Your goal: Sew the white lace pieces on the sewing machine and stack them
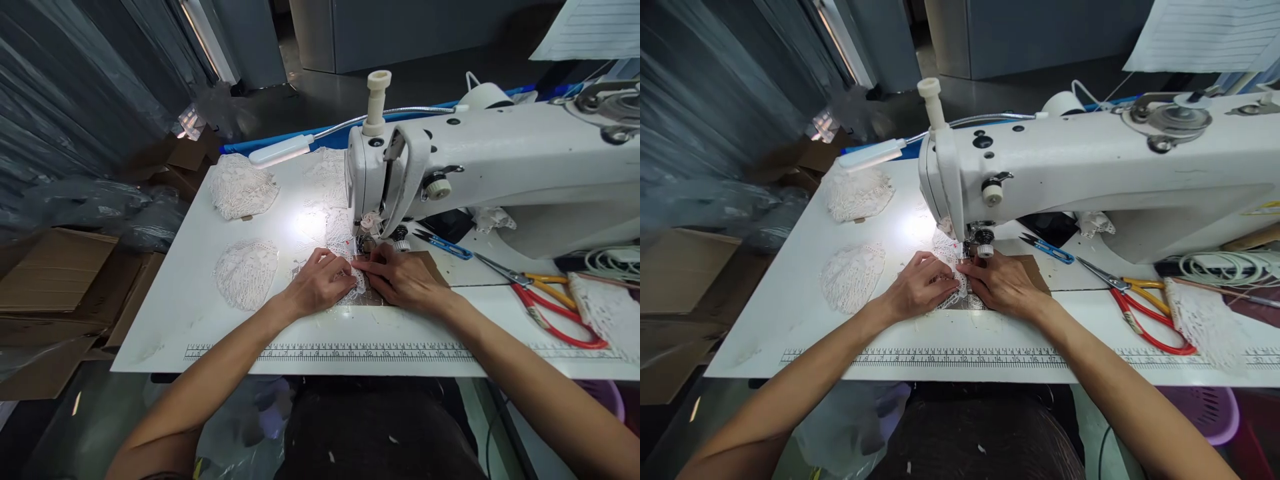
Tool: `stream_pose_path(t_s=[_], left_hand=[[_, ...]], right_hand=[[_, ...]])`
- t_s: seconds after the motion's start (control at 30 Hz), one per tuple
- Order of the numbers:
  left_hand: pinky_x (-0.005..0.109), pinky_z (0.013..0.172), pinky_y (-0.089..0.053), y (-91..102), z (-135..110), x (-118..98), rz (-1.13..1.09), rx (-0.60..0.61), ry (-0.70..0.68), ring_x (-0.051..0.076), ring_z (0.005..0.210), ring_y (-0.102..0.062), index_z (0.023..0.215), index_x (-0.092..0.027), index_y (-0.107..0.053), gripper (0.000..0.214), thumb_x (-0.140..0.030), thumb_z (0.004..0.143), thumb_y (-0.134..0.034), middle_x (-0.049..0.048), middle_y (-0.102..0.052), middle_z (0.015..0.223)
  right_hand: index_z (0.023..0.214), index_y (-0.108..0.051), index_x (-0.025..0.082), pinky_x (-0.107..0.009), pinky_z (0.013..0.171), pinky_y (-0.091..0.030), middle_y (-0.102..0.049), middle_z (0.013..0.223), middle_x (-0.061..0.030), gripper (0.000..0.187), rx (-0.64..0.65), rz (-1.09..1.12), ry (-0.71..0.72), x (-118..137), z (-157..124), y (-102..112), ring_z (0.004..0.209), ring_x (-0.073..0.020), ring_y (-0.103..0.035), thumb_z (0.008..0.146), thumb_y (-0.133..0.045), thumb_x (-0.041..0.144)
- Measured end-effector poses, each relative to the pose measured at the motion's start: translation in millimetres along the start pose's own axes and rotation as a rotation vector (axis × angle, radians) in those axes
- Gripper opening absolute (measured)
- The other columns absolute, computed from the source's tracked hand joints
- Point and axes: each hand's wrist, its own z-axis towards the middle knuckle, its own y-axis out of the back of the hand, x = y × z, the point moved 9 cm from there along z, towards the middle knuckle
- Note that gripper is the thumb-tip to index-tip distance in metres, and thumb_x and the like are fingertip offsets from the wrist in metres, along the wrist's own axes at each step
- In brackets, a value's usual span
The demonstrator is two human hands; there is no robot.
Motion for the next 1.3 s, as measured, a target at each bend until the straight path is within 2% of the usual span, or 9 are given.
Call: stream_pose_path(t_s=[0.17, 0.37, 0.6, 0.77, 0.93, 1.3], left_hand=[[0.037, 0.091, -0.049, -2.6, 1.2, -4.0, -0.009, 0.03, -0.03, 0.013, 0.081, -0.061, 0.088, -0.016, -0.063, 0.008, -0.015, 0.092, -0.057, 0.0032, -0.067, 0.094], [0.039, 0.103, -0.049, -2.9, -1.2, -1.8, -0.126, -0.005, -0.019, 0.013, 0.094, -0.066, 0.093, -0.015, -0.063, 0.009, -0.014, 0.094, -0.054, 0.0044, -0.068, 0.1], [0.039, 0.097, -0.054, -6.0, -2.2, 2.1, -0.201, -0.017, -0.011, 0.014, 0.094, -0.067, 0.098, -0.014, -0.062, 0.008, -0.016, 0.094, -0.057, 0.006, -0.069, 0.101], [0.038, 0.092, -0.056, -9.0, -3.5, 4.0, -0.209, -0.011, 0.0, 0.015, 0.096, -0.067, 0.097, -0.015, -0.062, 0.007, -0.018, 0.094, -0.057, 0.0062, -0.068, 0.101], [0.037, 0.089, -0.055, -11.0, -4.1, 4.3, -0.198, 0.017, 0.014, 0.016, 0.097, -0.066, 0.099, -0.014, -0.062, 0.009, -0.019, 0.095, -0.055, 0.0075, -0.068, 0.103], [0.038, 0.09, -0.055, -11.1, -2.9, 4.4, -0.202, 0.029, 0.019, 0.016, 0.098, -0.066, 0.104, -0.015, -0.063, 0.012, -0.019, 0.096, -0.055, 0.008, -0.068, 0.108]], right_hand=[[0.126, -0.063, 0.024, -0.042, 0.078, -0.054, -0.058, 0.106, -0.0125, 0.037, 0.008, 0.084, -0.058, -3.4, -4.0, -0.3, 0.09, -0.0232, -0.06, 0.096, -0.042, 0.028], [0.129, -0.061, 0.025, -0.039, 0.083, -0.055, -0.059, 0.108, -0.0112, 0.04, 0.007, 0.215, -0.13, -12.5, -9.5, 1.3, 0.093, -0.022, -0.062, 0.093, -0.045, 0.022], [0.121, -0.067, 0.023, -0.042, 0.089, -0.054, -0.06, 0.107, -0.0116, 0.037, 0.011, 0.229, -0.061, -3.3, -7.5, 3.6, 0.097, -0.0227, -0.062, 0.091, -0.046, 0.02], [0.122, -0.067, 0.021, -0.043, 0.091, -0.053, -0.06, 0.108, -0.0128, 0.038, 0.016, 0.199, -0.085, -4.6, -9.0, 4.1, 0.099, -0.0237, -0.062, 0.091, -0.046, 0.019], [0.129, -0.061, 0.024, -0.038, 0.087, -0.055, -0.061, 0.113, -0.0096, 0.042, 0.002, 0.2, -0.117, -11.3, -12.8, 7.3, 0.097, -0.0209, -0.063, 0.091, -0.045, 0.017], [0.123, -0.066, 0.02, -0.038, 0.086, -0.054, -0.063, 0.109, -0.0107, 0.04, -0.031, 0.186, -0.112, -7.1, -11.6, 12.8, 0.096, -0.0207, -0.063, 0.09, -0.045, 0.013]])
